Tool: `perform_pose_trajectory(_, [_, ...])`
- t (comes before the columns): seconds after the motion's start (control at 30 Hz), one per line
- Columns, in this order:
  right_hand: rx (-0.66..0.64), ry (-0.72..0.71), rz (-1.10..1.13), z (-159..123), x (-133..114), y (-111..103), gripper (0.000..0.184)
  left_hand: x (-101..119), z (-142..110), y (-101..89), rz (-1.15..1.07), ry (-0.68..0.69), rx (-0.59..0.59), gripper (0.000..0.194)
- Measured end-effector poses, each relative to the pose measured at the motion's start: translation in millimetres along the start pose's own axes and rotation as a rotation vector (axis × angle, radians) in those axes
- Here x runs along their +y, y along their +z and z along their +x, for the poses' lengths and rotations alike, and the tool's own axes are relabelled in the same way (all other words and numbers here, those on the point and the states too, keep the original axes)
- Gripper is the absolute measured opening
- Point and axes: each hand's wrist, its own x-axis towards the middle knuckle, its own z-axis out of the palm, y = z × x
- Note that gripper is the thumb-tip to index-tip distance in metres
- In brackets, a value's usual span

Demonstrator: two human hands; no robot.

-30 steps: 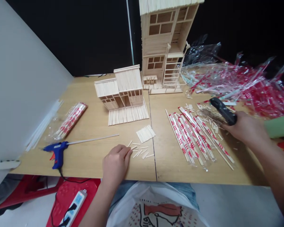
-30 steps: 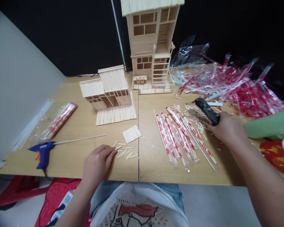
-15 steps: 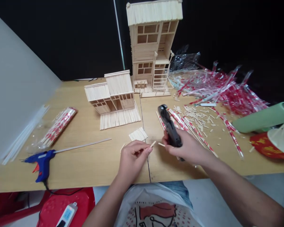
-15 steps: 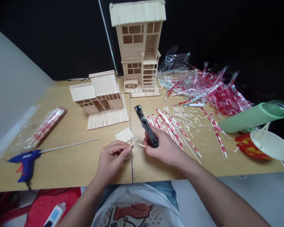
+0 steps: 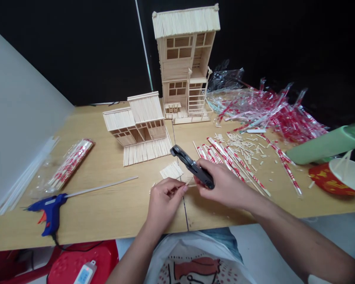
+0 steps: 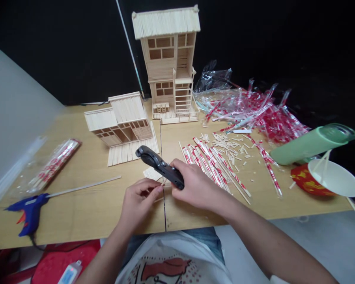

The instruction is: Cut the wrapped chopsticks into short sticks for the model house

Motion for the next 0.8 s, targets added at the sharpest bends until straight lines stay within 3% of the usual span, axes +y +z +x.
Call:
perform_pose_trajectory(0.53, [0.004,-0.046,0.036,3.9,3.6,-1.0,0.018,-2.8,2.1,2.7,-0.023,-0.069,-0.067,0.017])
perform_pose_trajectory(0.67, [0.077,0.000,0.207,5.2,6.3,3.3,0.014,-3.4,3.0,1.7,-0.071,-0.079,-0.047,0.020])
perform_pose_trajectory(0.8, [0.105,0.062,0.510,4.6,9.4,13.7,0.024,-2.8,2.8,1.3,-0.115,-0.094,-0.026,0.022])
